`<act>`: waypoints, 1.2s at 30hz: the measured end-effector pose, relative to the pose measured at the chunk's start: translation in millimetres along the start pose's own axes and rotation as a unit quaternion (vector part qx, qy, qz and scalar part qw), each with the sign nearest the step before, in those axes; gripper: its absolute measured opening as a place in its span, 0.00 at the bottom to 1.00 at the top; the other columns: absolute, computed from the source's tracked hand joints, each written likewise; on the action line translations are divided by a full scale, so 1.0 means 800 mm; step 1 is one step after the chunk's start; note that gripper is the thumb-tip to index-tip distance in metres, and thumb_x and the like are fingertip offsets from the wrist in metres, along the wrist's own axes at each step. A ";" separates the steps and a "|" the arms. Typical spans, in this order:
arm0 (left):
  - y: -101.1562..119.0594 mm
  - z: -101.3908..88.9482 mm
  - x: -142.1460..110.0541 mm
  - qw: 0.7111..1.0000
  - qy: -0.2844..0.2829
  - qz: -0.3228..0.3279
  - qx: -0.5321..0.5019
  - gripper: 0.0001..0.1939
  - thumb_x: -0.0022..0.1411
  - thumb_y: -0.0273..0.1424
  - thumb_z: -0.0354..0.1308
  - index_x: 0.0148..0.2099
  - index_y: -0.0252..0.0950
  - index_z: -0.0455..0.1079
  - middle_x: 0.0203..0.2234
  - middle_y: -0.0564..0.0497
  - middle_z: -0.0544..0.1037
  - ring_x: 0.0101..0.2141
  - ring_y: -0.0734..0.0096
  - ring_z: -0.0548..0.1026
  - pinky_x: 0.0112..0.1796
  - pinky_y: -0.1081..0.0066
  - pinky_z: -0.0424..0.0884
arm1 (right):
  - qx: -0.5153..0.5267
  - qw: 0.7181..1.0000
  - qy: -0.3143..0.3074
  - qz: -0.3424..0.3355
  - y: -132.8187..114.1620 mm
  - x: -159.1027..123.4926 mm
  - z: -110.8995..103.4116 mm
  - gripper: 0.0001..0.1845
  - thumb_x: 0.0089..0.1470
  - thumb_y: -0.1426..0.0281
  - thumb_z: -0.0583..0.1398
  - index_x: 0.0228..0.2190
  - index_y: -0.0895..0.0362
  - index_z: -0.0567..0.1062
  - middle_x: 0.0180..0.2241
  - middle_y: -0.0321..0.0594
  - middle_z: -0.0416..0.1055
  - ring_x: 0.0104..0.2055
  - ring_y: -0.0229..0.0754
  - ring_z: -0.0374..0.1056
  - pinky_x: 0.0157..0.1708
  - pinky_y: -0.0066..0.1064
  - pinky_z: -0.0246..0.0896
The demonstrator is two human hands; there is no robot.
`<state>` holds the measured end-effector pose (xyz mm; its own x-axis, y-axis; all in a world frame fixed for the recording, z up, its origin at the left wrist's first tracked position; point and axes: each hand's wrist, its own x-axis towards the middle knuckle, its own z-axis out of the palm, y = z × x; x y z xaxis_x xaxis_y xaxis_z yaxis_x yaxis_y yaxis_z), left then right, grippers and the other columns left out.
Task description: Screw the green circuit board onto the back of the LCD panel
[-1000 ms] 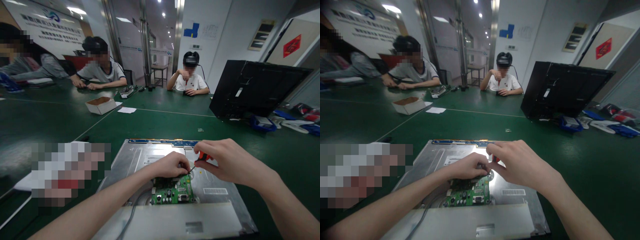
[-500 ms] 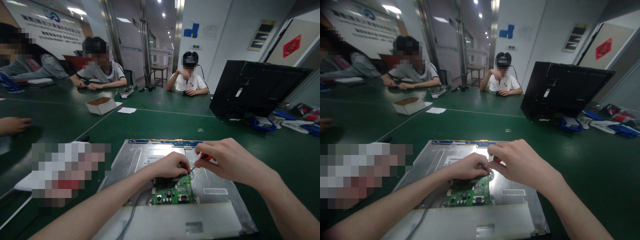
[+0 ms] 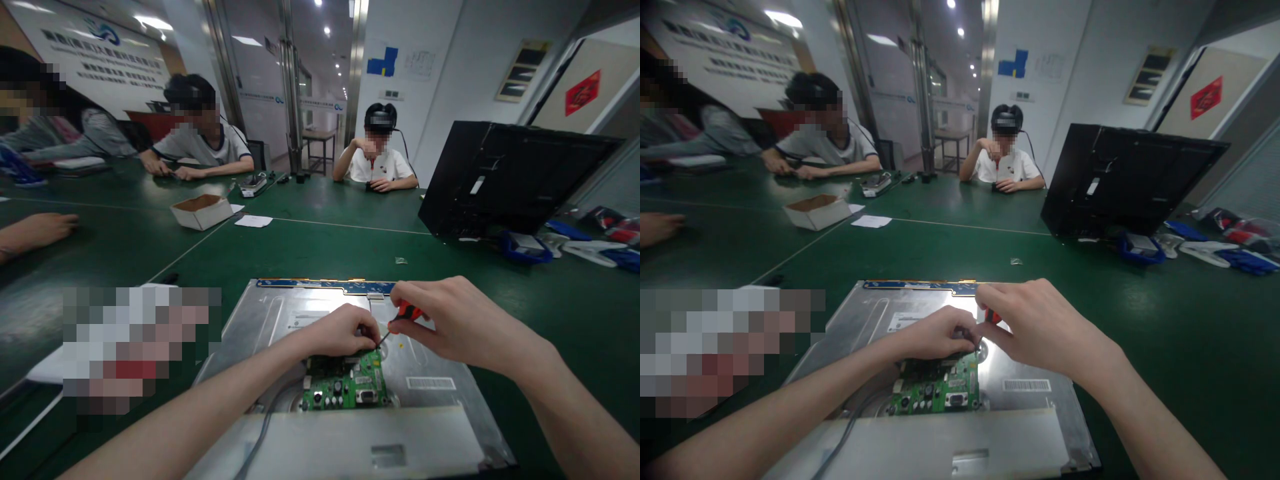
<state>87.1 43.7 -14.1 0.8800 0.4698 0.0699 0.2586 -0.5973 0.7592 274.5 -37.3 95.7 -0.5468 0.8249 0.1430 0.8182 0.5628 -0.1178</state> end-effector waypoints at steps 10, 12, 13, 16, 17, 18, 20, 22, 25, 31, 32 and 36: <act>0.001 0.001 0.000 1.000 0.004 -0.003 -0.004 0.07 0.53 0.16 0.60 0.33 0.32 0.76 0.25 0.54 0.77 0.29 0.72 0.74 0.32 0.77 0.65 | -0.021 0.999 -0.013 -0.021 -0.004 0.000 0.002 0.04 0.58 0.73 0.56 0.34 0.54 0.63 0.31 0.32 0.67 0.26 0.36 0.58 0.24 0.30 0.43; 0.003 0.000 0.000 1.000 0.002 0.004 0.001 0.08 0.53 0.16 0.60 0.32 0.31 0.76 0.24 0.54 0.76 0.28 0.73 0.72 0.31 0.77 0.64 | -0.042 0.999 -0.013 -0.022 -0.003 0.001 0.003 0.04 0.59 0.70 0.57 0.34 0.53 0.64 0.30 0.32 0.68 0.25 0.37 0.59 0.24 0.30 0.42; 0.004 0.000 0.000 1.000 0.002 0.006 0.003 0.08 0.52 0.15 0.60 0.31 0.31 0.75 0.23 0.55 0.76 0.27 0.73 0.72 0.31 0.77 0.64 | -0.047 0.999 -0.015 -0.023 -0.004 0.001 0.003 0.04 0.60 0.69 0.57 0.34 0.53 0.64 0.30 0.32 0.68 0.26 0.37 0.60 0.24 0.30 0.42; 0.007 -0.001 0.000 1.000 0.009 0.007 0.004 0.08 0.52 0.15 0.60 0.29 0.32 0.75 0.22 0.56 0.75 0.27 0.74 0.71 0.31 0.77 0.64 | -0.035 0.999 -0.014 -0.025 -0.005 -0.001 0.003 0.05 0.59 0.69 0.58 0.37 0.53 0.65 0.32 0.33 0.70 0.28 0.38 0.64 0.24 0.30 0.44; 0.007 -0.001 0.000 1.000 0.011 0.007 0.003 0.08 0.52 0.15 0.59 0.29 0.32 0.75 0.22 0.56 0.75 0.26 0.74 0.71 0.31 0.77 0.64 | -0.027 0.999 -0.012 -0.024 -0.006 -0.001 0.003 0.06 0.59 0.69 0.59 0.38 0.53 0.65 0.33 0.33 0.71 0.30 0.38 0.65 0.25 0.30 0.45; 0.007 -0.001 0.000 1.000 0.011 0.006 0.001 0.08 0.52 0.15 0.59 0.29 0.32 0.74 0.22 0.56 0.75 0.26 0.74 0.71 0.30 0.77 0.64 | -0.021 1.000 -0.008 -0.022 -0.006 -0.001 0.003 0.07 0.58 0.69 0.59 0.38 0.54 0.66 0.34 0.33 0.71 0.30 0.39 0.66 0.25 0.30 0.45; 0.006 -0.001 0.000 1.000 0.010 0.006 0.001 0.08 0.52 0.15 0.59 0.29 0.32 0.74 0.22 0.56 0.75 0.26 0.74 0.71 0.31 0.77 0.64 | -0.025 1.000 -0.004 -0.014 -0.006 -0.001 0.003 0.08 0.59 0.66 0.59 0.39 0.53 0.66 0.34 0.33 0.72 0.31 0.40 0.68 0.25 0.30 0.45; 0.005 0.000 0.000 1.000 0.010 0.003 0.002 0.08 0.53 0.15 0.59 0.29 0.32 0.75 0.23 0.55 0.75 0.27 0.74 0.72 0.31 0.76 0.65 | -0.048 0.999 -0.001 0.000 -0.006 -0.001 0.004 0.09 0.59 0.63 0.59 0.37 0.53 0.67 0.31 0.33 0.73 0.29 0.40 0.68 0.24 0.30 0.44; 0.002 0.001 0.000 1.000 0.009 -0.003 -0.002 0.08 0.53 0.16 0.60 0.32 0.32 0.75 0.25 0.54 0.77 0.29 0.72 0.73 0.32 0.76 0.66 | -0.083 0.996 -0.001 0.017 -0.004 0.001 0.006 0.08 0.60 0.62 0.59 0.33 0.53 0.67 0.26 0.32 0.72 0.24 0.40 0.66 0.22 0.29 0.41; 0.001 0.001 0.000 1.000 0.000 -0.002 -0.007 0.08 0.53 0.16 0.59 0.34 0.32 0.76 0.26 0.53 0.78 0.29 0.71 0.74 0.31 0.76 0.66 | -0.063 0.998 0.014 -0.011 -0.003 0.001 0.006 0.02 0.59 0.70 0.56 0.33 0.53 0.65 0.28 0.33 0.70 0.25 0.38 0.64 0.23 0.29 0.43; 0.001 0.001 0.000 1.000 -0.001 -0.001 -0.005 0.09 0.53 0.16 0.59 0.34 0.32 0.76 0.25 0.53 0.77 0.29 0.71 0.74 0.31 0.77 0.66 | -0.046 0.999 0.016 -0.016 -0.004 0.000 0.005 0.02 0.59 0.70 0.56 0.34 0.53 0.65 0.29 0.33 0.70 0.26 0.38 0.64 0.24 0.29 0.44; 0.002 0.000 0.001 1.000 -0.005 -0.001 0.004 0.08 0.53 0.17 0.59 0.34 0.32 0.76 0.25 0.54 0.77 0.28 0.73 0.73 0.30 0.77 0.65 | 0.016 0.999 0.000 -0.031 -0.009 -0.003 0.000 0.08 0.55 0.73 0.58 0.38 0.53 0.65 0.31 0.33 0.71 0.28 0.37 0.63 0.26 0.28 0.49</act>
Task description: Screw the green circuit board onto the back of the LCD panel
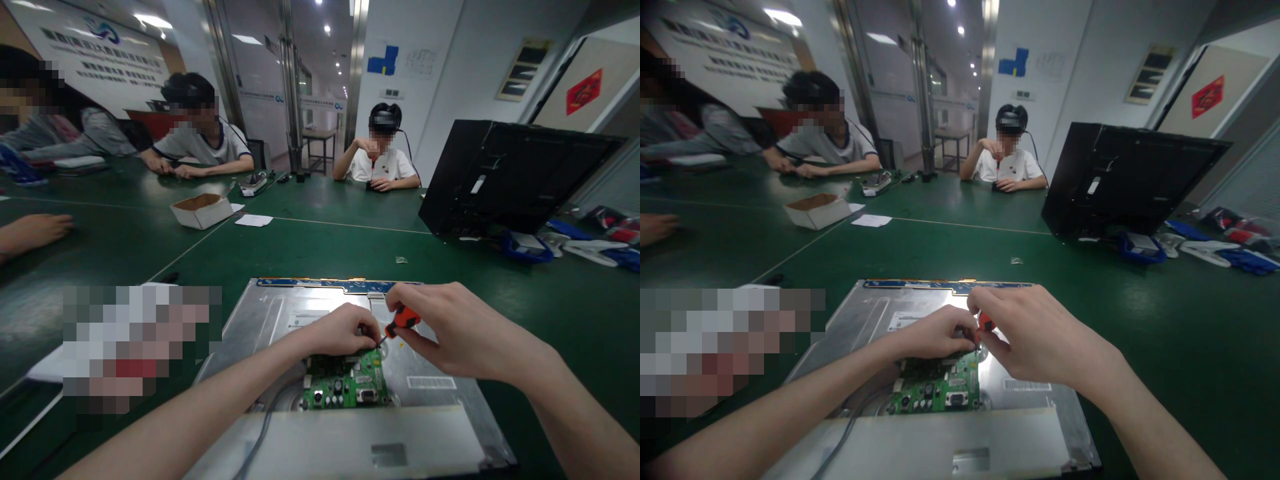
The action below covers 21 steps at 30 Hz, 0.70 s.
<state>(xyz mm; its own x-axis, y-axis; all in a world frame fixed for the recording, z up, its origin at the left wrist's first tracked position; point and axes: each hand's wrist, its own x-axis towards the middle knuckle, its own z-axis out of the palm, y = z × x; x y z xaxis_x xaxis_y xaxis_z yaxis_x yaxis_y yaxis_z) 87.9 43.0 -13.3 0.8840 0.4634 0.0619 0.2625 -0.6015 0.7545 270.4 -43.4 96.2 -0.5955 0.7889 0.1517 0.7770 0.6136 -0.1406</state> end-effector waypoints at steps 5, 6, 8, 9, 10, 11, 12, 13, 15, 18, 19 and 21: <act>0.001 -0.001 -0.001 1.000 0.003 0.007 0.009 0.08 0.54 0.17 0.59 0.31 0.32 0.75 0.23 0.55 0.75 0.27 0.74 0.72 0.30 0.78 0.64 | -0.027 1.000 -0.008 0.004 0.001 0.002 0.000 0.05 0.57 0.68 0.59 0.35 0.53 0.67 0.30 0.35 0.72 0.28 0.39 0.65 0.26 0.28 0.47; 0.002 -0.001 -0.001 1.000 0.005 0.008 0.009 0.08 0.54 0.17 0.59 0.31 0.32 0.75 0.23 0.56 0.75 0.27 0.74 0.72 0.30 0.78 0.64 | -0.034 0.999 -0.007 0.012 0.002 0.003 0.001 0.06 0.58 0.65 0.59 0.35 0.53 0.68 0.29 0.35 0.72 0.27 0.39 0.65 0.25 0.29 0.46; 0.002 -0.001 -0.002 1.000 0.006 0.007 0.003 0.08 0.54 0.17 0.59 0.31 0.33 0.75 0.23 0.56 0.75 0.28 0.73 0.72 0.31 0.77 0.65 | -0.048 0.999 -0.008 0.026 0.005 0.004 0.003 0.08 0.60 0.62 0.58 0.33 0.53 0.69 0.26 0.34 0.72 0.24 0.38 0.64 0.24 0.29 0.44; 0.002 -0.001 -0.001 1.000 0.006 0.006 -0.003 0.08 0.54 0.17 0.59 0.32 0.32 0.75 0.24 0.55 0.76 0.28 0.73 0.73 0.31 0.77 0.65 | -0.052 0.998 -0.009 0.030 0.006 0.005 0.003 0.08 0.61 0.62 0.56 0.33 0.53 0.69 0.24 0.34 0.71 0.23 0.38 0.63 0.24 0.29 0.43; 0.001 -0.001 -0.001 1.000 0.004 0.004 -0.008 0.08 0.53 0.16 0.59 0.33 0.32 0.75 0.25 0.55 0.77 0.29 0.72 0.73 0.32 0.77 0.65 | -0.053 0.998 -0.008 0.032 0.006 0.005 0.003 0.08 0.62 0.64 0.55 0.32 0.53 0.68 0.24 0.33 0.71 0.23 0.37 0.63 0.24 0.29 0.43; 0.000 -0.001 -0.001 1.000 0.002 0.002 -0.011 0.08 0.53 0.16 0.59 0.34 0.32 0.76 0.26 0.54 0.77 0.29 0.72 0.74 0.32 0.77 0.66 | -0.048 0.998 -0.007 0.032 0.006 0.005 0.003 0.06 0.61 0.66 0.55 0.33 0.53 0.68 0.24 0.33 0.71 0.23 0.37 0.63 0.24 0.29 0.43; 0.000 0.000 -0.001 1.000 0.001 0.001 -0.011 0.09 0.53 0.16 0.59 0.35 0.32 0.76 0.26 0.54 0.77 0.29 0.72 0.74 0.32 0.77 0.66 | -0.039 0.999 -0.005 0.031 0.005 0.005 0.002 0.03 0.60 0.68 0.56 0.34 0.53 0.67 0.25 0.33 0.71 0.24 0.37 0.63 0.24 0.28 0.43; -0.001 0.000 0.000 1.000 0.000 0.001 -0.008 0.09 0.53 0.16 0.59 0.35 0.32 0.76 0.25 0.54 0.77 0.29 0.72 0.74 0.31 0.77 0.65 | -0.026 0.999 -0.003 0.028 0.004 0.004 0.001 0.02 0.58 0.70 0.57 0.35 0.53 0.66 0.27 0.32 0.70 0.25 0.37 0.63 0.24 0.28 0.44; -0.002 0.001 0.000 1.000 0.003 0.001 0.001 0.09 0.53 0.16 0.59 0.34 0.32 0.76 0.25 0.54 0.77 0.28 0.72 0.74 0.31 0.77 0.65 | -0.005 1.000 -0.003 0.018 0.002 0.003 0.000 0.07 0.53 0.74 0.58 0.35 0.53 0.65 0.30 0.32 0.70 0.26 0.36 0.62 0.25 0.28 0.45; -0.002 0.001 0.000 1.000 0.007 0.008 0.005 0.08 0.53 0.17 0.59 0.33 0.32 0.76 0.25 0.54 0.77 0.28 0.73 0.73 0.31 0.77 0.65 | -0.013 1.000 -0.007 0.007 0.001 0.003 0.000 0.06 0.54 0.74 0.58 0.34 0.53 0.65 0.31 0.33 0.70 0.27 0.36 0.61 0.26 0.28 0.46; -0.001 0.001 0.000 1.000 0.007 0.012 0.007 0.08 0.53 0.16 0.59 0.32 0.32 0.76 0.25 0.54 0.77 0.28 0.73 0.73 0.31 0.77 0.65 | -0.019 1.000 -0.008 0.007 0.002 0.003 0.000 0.05 0.56 0.72 0.58 0.34 0.53 0.65 0.32 0.33 0.70 0.28 0.36 0.61 0.26 0.28 0.46; 0.000 0.001 -0.001 1.000 0.007 0.015 0.011 0.08 0.54 0.16 0.58 0.32 0.32 0.76 0.25 0.54 0.77 0.28 0.73 0.73 0.31 0.77 0.65 | -0.030 0.999 -0.007 0.013 0.005 0.004 0.002 0.05 0.59 0.66 0.58 0.35 0.53 0.67 0.31 0.34 0.71 0.28 0.37 0.63 0.26 0.29 0.46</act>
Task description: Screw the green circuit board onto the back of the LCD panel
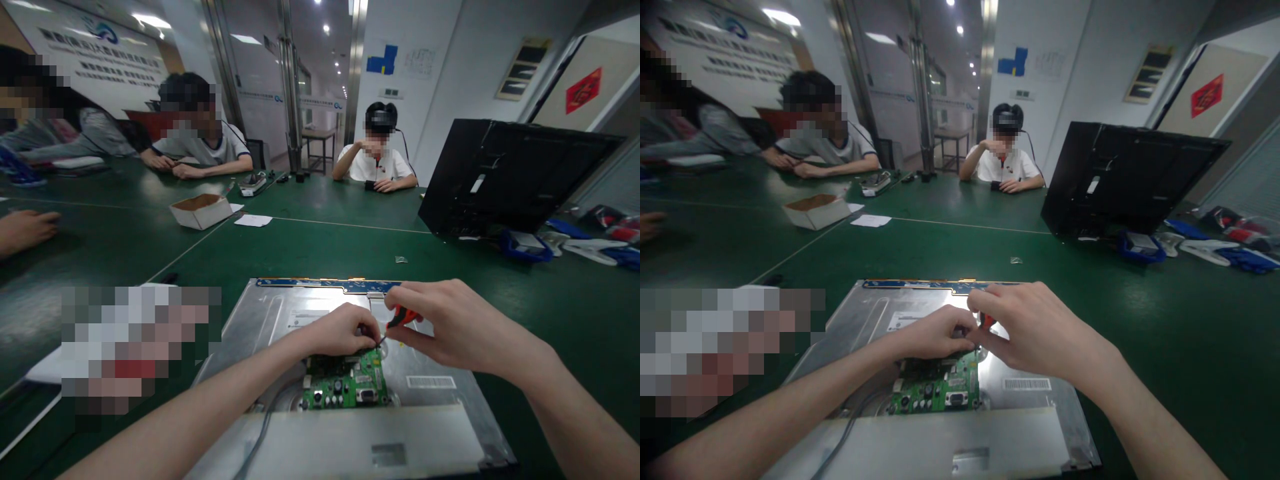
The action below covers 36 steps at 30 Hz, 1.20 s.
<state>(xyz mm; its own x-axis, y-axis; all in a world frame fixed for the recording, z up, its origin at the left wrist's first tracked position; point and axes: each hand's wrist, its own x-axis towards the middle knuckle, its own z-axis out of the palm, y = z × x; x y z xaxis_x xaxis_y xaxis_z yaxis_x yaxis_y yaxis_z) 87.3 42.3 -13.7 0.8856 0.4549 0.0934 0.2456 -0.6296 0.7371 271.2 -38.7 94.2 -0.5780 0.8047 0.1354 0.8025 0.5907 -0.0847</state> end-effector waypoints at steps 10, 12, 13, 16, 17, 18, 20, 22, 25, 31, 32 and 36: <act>-0.003 0.001 0.000 1.000 0.001 -0.012 -0.014 0.08 0.54 0.17 0.60 0.34 0.33 0.76 0.27 0.53 0.79 0.31 0.71 0.75 0.34 0.76 0.67 | 0.018 0.999 0.022 0.015 0.000 -0.001 0.000 0.08 0.54 0.74 0.57 0.38 0.54 0.67 0.30 0.34 0.72 0.27 0.37 0.65 0.25 0.28 0.47; -0.003 0.001 0.001 1.000 0.000 -0.013 -0.016 0.08 0.54 0.17 0.60 0.33 0.33 0.76 0.26 0.54 0.78 0.30 0.72 0.75 0.33 0.77 0.66 | 0.050 0.999 0.007 0.004 -0.003 -0.003 -0.004 0.11 0.51 0.76 0.58 0.38 0.54 0.66 0.32 0.34 0.72 0.28 0.36 0.65 0.26 0.28 0.49; -0.002 0.000 0.001 1.000 -0.001 -0.013 -0.015 0.08 0.54 0.17 0.60 0.33 0.33 0.76 0.26 0.54 0.78 0.30 0.72 0.74 0.33 0.77 0.66 | 0.057 0.998 -0.001 0.001 -0.004 -0.004 -0.006 0.11 0.51 0.76 0.58 0.37 0.54 0.66 0.32 0.34 0.72 0.28 0.37 0.65 0.27 0.28 0.50; -0.001 -0.001 0.000 1.000 -0.005 -0.014 -0.003 0.07 0.54 0.18 0.60 0.32 0.33 0.76 0.25 0.55 0.77 0.29 0.73 0.73 0.31 0.77 0.65 | 0.046 0.999 0.003 0.010 -0.004 -0.003 -0.007 0.08 0.55 0.71 0.59 0.38 0.53 0.67 0.34 0.35 0.73 0.31 0.38 0.67 0.27 0.28 0.50; 0.000 -0.001 0.000 1.000 -0.006 -0.014 0.002 0.07 0.54 0.18 0.60 0.32 0.33 0.76 0.24 0.55 0.76 0.28 0.73 0.73 0.31 0.77 0.65 | 0.036 0.999 0.010 0.017 -0.003 -0.002 -0.006 0.07 0.56 0.68 0.60 0.38 0.52 0.68 0.34 0.35 0.74 0.31 0.39 0.68 0.27 0.29 0.50; 0.000 -0.001 0.000 1.000 -0.005 -0.014 0.004 0.07 0.54 0.18 0.60 0.32 0.33 0.76 0.24 0.55 0.76 0.28 0.73 0.73 0.31 0.77 0.65 | 0.023 0.999 0.017 0.026 -0.001 -0.001 -0.004 0.08 0.57 0.64 0.60 0.39 0.52 0.69 0.33 0.35 0.74 0.31 0.40 0.68 0.26 0.29 0.49; 0.000 -0.001 0.000 1.000 -0.002 -0.014 0.000 0.07 0.54 0.17 0.60 0.32 0.32 0.76 0.25 0.54 0.77 0.28 0.73 0.73 0.31 0.77 0.65 | -0.005 0.999 0.021 0.041 0.001 0.002 -0.001 0.09 0.58 0.61 0.60 0.37 0.52 0.70 0.28 0.34 0.74 0.27 0.40 0.68 0.24 0.29 0.47; -0.001 0.000 0.000 1.000 0.000 -0.014 -0.008 0.08 0.54 0.17 0.60 0.33 0.32 0.76 0.26 0.54 0.77 0.29 0.72 0.74 0.32 0.77 0.66 | -0.029 0.998 0.018 0.050 0.003 0.003 0.002 0.06 0.60 0.63 0.58 0.35 0.53 0.70 0.25 0.33 0.73 0.24 0.39 0.66 0.23 0.29 0.45; -0.003 0.001 0.000 1.000 -0.002 -0.013 -0.006 0.08 0.54 0.17 0.60 0.34 0.33 0.76 0.28 0.53 0.78 0.31 0.72 0.74 0.33 0.76 0.66 | -0.025 0.998 0.025 0.046 0.003 0.003 0.005 0.02 0.58 0.69 0.57 0.36 0.53 0.68 0.26 0.33 0.73 0.26 0.39 0.67 0.23 0.29 0.45; -0.001 -0.001 0.000 1.000 -0.006 -0.020 -0.015 0.07 0.55 0.18 0.60 0.34 0.32 0.76 0.27 0.53 0.78 0.30 0.71 0.74 0.32 0.76 0.66 | 0.040 0.999 0.026 0.021 0.001 -0.002 0.002 0.13 0.53 0.73 0.59 0.42 0.54 0.67 0.33 0.35 0.74 0.30 0.38 0.69 0.28 0.28 0.53; 0.000 -0.001 -0.001 1.000 -0.006 -0.020 -0.016 0.07 0.55 0.17 0.60 0.34 0.31 0.76 0.26 0.53 0.78 0.29 0.71 0.74 0.32 0.76 0.66 | 0.040 0.999 0.029 0.017 0.002 -0.002 0.002 0.13 0.55 0.71 0.59 0.43 0.54 0.67 0.35 0.36 0.74 0.31 0.39 0.70 0.28 0.29 0.54; 0.001 -0.002 -0.001 1.000 -0.001 -0.013 -0.019 0.07 0.54 0.17 0.60 0.33 0.32 0.76 0.26 0.53 0.77 0.29 0.72 0.74 0.31 0.76 0.65 | -0.008 0.999 0.041 0.028 0.005 0.003 0.004 0.10 0.59 0.62 0.59 0.41 0.53 0.69 0.34 0.36 0.76 0.31 0.42 0.71 0.26 0.30 0.52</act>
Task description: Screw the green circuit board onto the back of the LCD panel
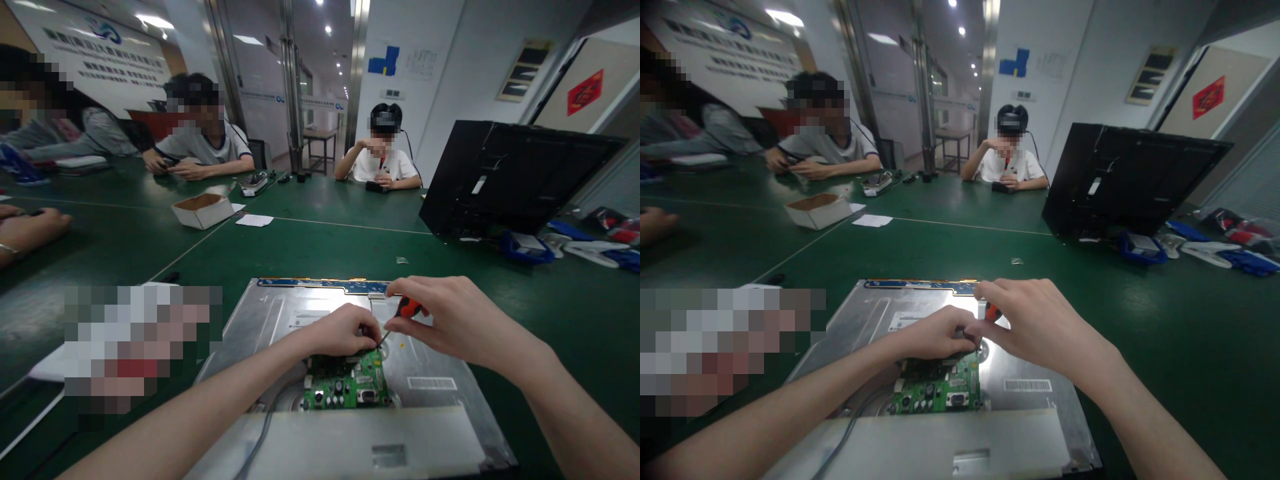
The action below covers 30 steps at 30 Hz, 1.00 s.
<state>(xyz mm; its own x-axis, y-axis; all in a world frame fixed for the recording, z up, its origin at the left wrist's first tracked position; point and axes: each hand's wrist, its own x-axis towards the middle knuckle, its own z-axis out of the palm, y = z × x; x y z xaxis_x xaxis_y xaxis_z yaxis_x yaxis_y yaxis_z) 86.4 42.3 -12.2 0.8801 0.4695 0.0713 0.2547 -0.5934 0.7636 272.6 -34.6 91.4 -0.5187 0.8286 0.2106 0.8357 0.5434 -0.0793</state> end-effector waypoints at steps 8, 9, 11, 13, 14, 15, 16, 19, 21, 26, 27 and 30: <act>-0.001 0.001 0.000 1.000 -0.003 -0.005 0.006 0.07 0.54 0.17 0.60 0.33 0.32 0.76 0.27 0.53 0.78 0.29 0.72 0.74 0.32 0.76 0.65 | 0.004 1.000 -0.013 0.012 -0.002 -0.001 -0.001 0.09 0.56 0.70 0.59 0.40 0.52 0.66 0.29 0.32 0.74 0.27 0.39 0.68 0.25 0.29 0.48; -0.001 0.001 0.000 1.000 -0.002 -0.004 0.005 0.07 0.54 0.17 0.60 0.33 0.32 0.76 0.26 0.53 0.77 0.29 0.72 0.74 0.32 0.76 0.65 | 0.020 1.000 -0.015 0.004 -0.003 -0.002 -0.002 0.12 0.54 0.72 0.59 0.41 0.53 0.65 0.30 0.32 0.73 0.28 0.39 0.67 0.25 0.28 0.49; 0.000 0.000 0.000 1.000 -0.003 -0.003 0.004 0.07 0.54 0.17 0.60 0.33 0.32 0.76 0.25 0.54 0.77 0.28 0.73 0.73 0.31 0.77 0.65 | 0.037 0.999 -0.019 -0.010 -0.005 -0.003 -0.004 0.13 0.52 0.73 0.60 0.40 0.53 0.65 0.31 0.32 0.72 0.28 0.37 0.66 0.26 0.28 0.49; 0.000 0.000 0.000 1.000 -0.005 -0.001 0.007 0.07 0.54 0.17 0.60 0.32 0.32 0.76 0.25 0.54 0.77 0.28 0.73 0.73 0.31 0.77 0.64 | 0.032 0.999 -0.018 -0.016 -0.005 -0.003 -0.005 0.10 0.54 0.71 0.60 0.39 0.53 0.65 0.31 0.32 0.72 0.29 0.37 0.66 0.26 0.28 0.48; 0.000 0.000 0.000 1.000 -0.005 0.000 0.009 0.08 0.54 0.17 0.60 0.32 0.32 0.76 0.25 0.54 0.77 0.28 0.73 0.73 0.31 0.77 0.64 | 0.025 0.999 -0.017 -0.013 -0.005 -0.003 -0.005 0.07 0.56 0.68 0.60 0.37 0.52 0.66 0.30 0.32 0.72 0.28 0.38 0.66 0.26 0.28 0.48; 0.000 0.001 0.000 1.000 -0.005 0.000 0.010 0.08 0.54 0.17 0.60 0.32 0.33 0.76 0.25 0.54 0.77 0.28 0.72 0.73 0.31 0.77 0.64 | 0.015 1.000 -0.018 -0.007 -0.004 -0.002 -0.005 0.07 0.58 0.65 0.60 0.36 0.52 0.67 0.29 0.32 0.72 0.27 0.38 0.66 0.25 0.28 0.46; -0.001 0.001 0.000 1.000 -0.004 0.000 0.010 0.08 0.54 0.17 0.60 0.33 0.32 0.76 0.25 0.54 0.77 0.29 0.72 0.73 0.31 0.77 0.65 | 0.005 1.000 -0.020 0.001 -0.003 -0.001 -0.004 0.08 0.59 0.62 0.59 0.35 0.52 0.67 0.27 0.31 0.72 0.26 0.38 0.66 0.24 0.28 0.45; -0.002 0.002 0.000 1.000 0.001 -0.004 0.007 0.07 0.54 0.18 0.61 0.34 0.32 0.76 0.27 0.53 0.78 0.29 0.72 0.74 0.32 0.76 0.65 | -0.018 0.999 -0.032 0.018 -0.001 0.001 -0.002 0.08 0.60 0.62 0.58 0.32 0.52 0.68 0.23 0.30 0.71 0.24 0.38 0.66 0.24 0.28 0.43; -0.003 0.002 0.001 1.000 0.001 -0.004 0.009 0.06 0.55 0.18 0.61 0.34 0.32 0.76 0.27 0.53 0.78 0.29 0.72 0.74 0.32 0.76 0.66 | -0.021 0.999 -0.028 0.020 -0.001 0.001 -0.001 0.03 0.58 0.67 0.58 0.34 0.52 0.67 0.25 0.31 0.71 0.25 0.39 0.66 0.24 0.28 0.44; -0.001 0.001 0.001 1.000 -0.003 -0.002 0.013 0.07 0.54 0.17 0.60 0.33 0.33 0.76 0.27 0.53 0.78 0.30 0.72 0.74 0.32 0.76 0.65 | 0.023 1.000 -0.013 0.005 -0.004 -0.003 -0.001 0.13 0.51 0.73 0.60 0.39 0.53 0.64 0.30 0.31 0.72 0.27 0.39 0.67 0.25 0.28 0.48; 0.000 0.001 0.001 1.000 -0.003 -0.004 0.011 0.07 0.54 0.17 0.60 0.33 0.33 0.76 0.26 0.54 0.77 0.29 0.72 0.74 0.32 0.76 0.65 | 0.029 0.999 -0.014 -0.001 -0.004 -0.003 -0.001 0.13 0.51 0.73 0.60 0.39 0.53 0.64 0.30 0.31 0.72 0.28 0.38 0.67 0.26 0.28 0.49; 0.003 -0.001 0.000 1.000 -0.003 -0.006 0.010 0.07 0.53 0.17 0.60 0.32 0.32 0.75 0.24 0.55 0.76 0.27 0.73 0.73 0.31 0.77 0.64 | 0.031 0.999 -0.013 -0.012 -0.004 -0.003 -0.003 0.09 0.56 0.68 0.60 0.39 0.52 0.65 0.31 0.31 0.73 0.29 0.38 0.68 0.26 0.28 0.49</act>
<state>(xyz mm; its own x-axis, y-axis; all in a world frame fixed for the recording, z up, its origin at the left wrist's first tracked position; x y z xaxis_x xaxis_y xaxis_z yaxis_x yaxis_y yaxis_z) 86.9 41.5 -10.4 0.8798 0.4717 0.0582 0.2726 -0.6011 0.7512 271.3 -38.6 93.6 -0.5435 0.8182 0.1875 0.8108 0.5695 -0.1351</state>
